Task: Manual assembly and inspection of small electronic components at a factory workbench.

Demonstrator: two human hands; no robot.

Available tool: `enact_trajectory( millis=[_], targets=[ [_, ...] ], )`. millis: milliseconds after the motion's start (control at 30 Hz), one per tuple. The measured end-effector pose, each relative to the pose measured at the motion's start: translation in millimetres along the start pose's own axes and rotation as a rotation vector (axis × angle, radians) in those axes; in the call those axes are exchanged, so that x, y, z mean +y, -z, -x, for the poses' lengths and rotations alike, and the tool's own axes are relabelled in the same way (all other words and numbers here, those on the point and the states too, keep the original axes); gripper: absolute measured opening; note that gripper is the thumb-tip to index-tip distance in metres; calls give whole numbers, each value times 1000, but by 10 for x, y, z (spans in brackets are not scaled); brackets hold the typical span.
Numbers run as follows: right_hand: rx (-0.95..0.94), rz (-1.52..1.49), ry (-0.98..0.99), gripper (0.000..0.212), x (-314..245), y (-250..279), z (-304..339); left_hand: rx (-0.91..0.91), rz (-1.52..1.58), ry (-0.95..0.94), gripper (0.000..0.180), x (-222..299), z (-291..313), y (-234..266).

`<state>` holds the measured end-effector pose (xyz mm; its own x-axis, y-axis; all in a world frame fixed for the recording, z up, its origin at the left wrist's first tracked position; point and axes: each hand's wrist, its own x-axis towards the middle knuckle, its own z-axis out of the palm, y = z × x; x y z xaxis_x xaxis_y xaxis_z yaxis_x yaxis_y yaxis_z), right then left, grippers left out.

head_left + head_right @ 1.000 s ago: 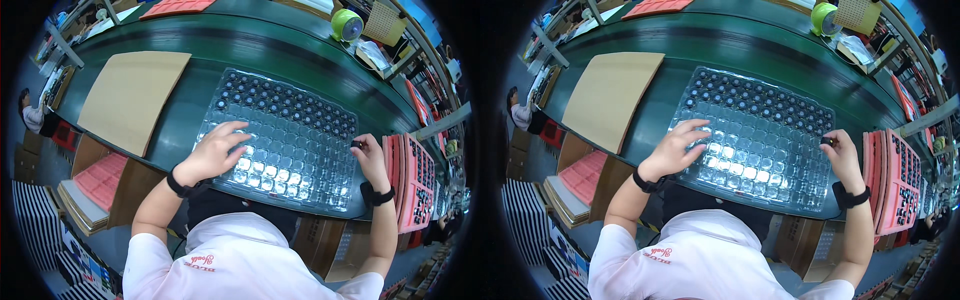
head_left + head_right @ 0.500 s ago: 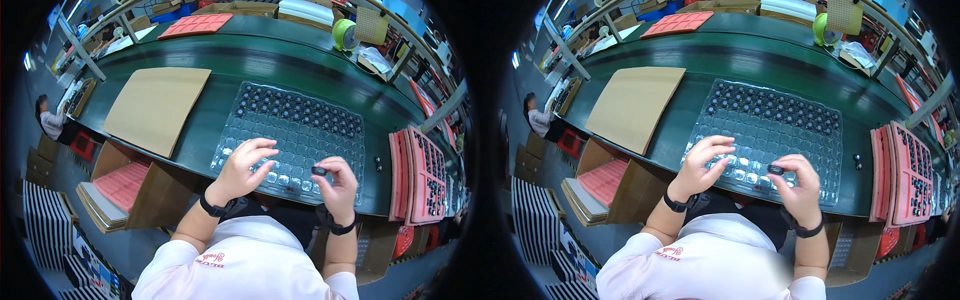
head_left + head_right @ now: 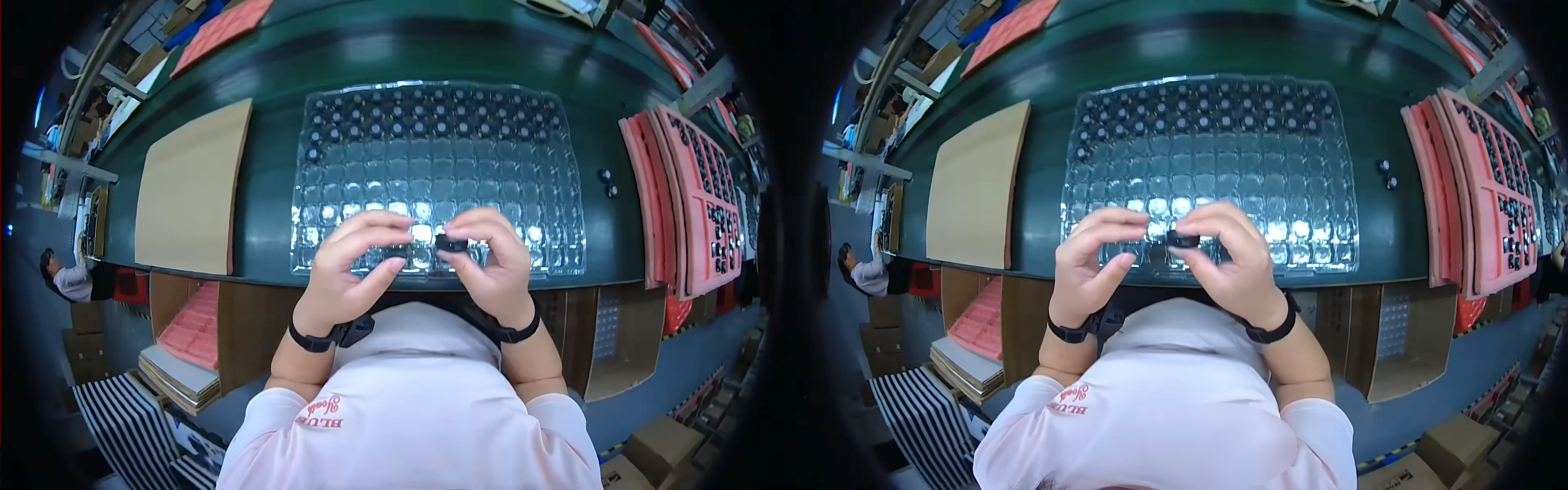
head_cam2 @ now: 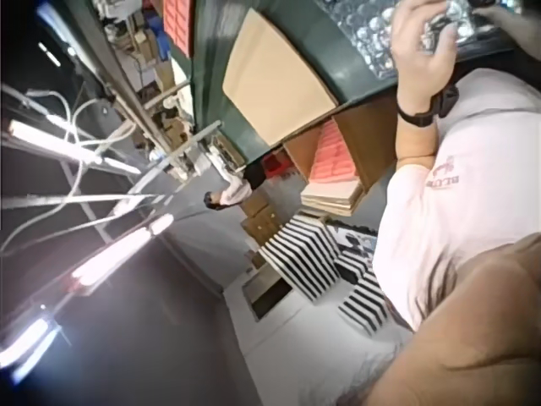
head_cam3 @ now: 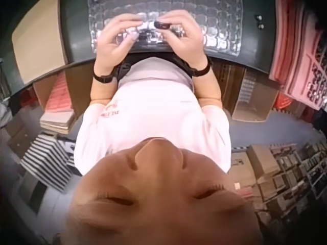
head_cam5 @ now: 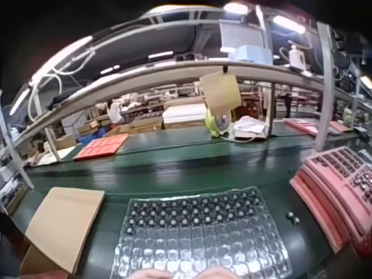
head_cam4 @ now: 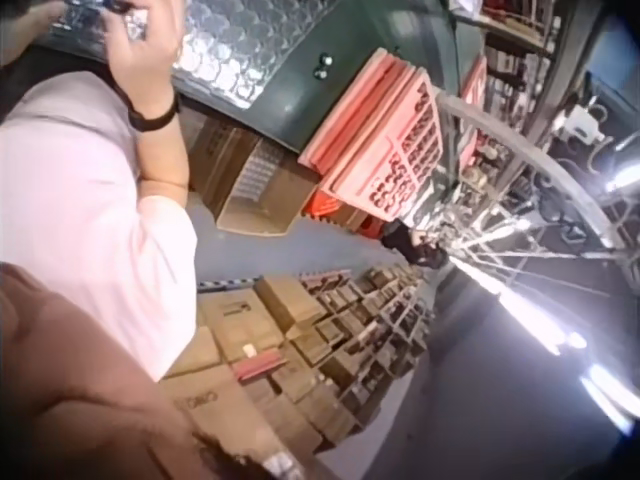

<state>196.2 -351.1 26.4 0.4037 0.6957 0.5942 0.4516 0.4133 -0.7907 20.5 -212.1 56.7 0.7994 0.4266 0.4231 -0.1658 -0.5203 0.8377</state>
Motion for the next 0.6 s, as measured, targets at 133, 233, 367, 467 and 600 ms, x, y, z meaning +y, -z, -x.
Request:
enact_trajectory(
  millis=[133,233,367,467,600],
  targets=[
    [19,64,35,33,138,40,-53,-108,-38,56,37,-159,-173,-67],
    [17,72,25,36,189,35,-90,-131,32,43,45,-255,-303,-159],
    [-38,167,116,40,233,6,-129,-153,67,76,50,-334,-281,-197],
    [-63,217,194,41,230,-6,-171,-144,70,49,49,-336,-295,-184],
    [-56,292,239,41,244,-43,-188,-121,79,16,50,-352,-288,-151]
  ],
)
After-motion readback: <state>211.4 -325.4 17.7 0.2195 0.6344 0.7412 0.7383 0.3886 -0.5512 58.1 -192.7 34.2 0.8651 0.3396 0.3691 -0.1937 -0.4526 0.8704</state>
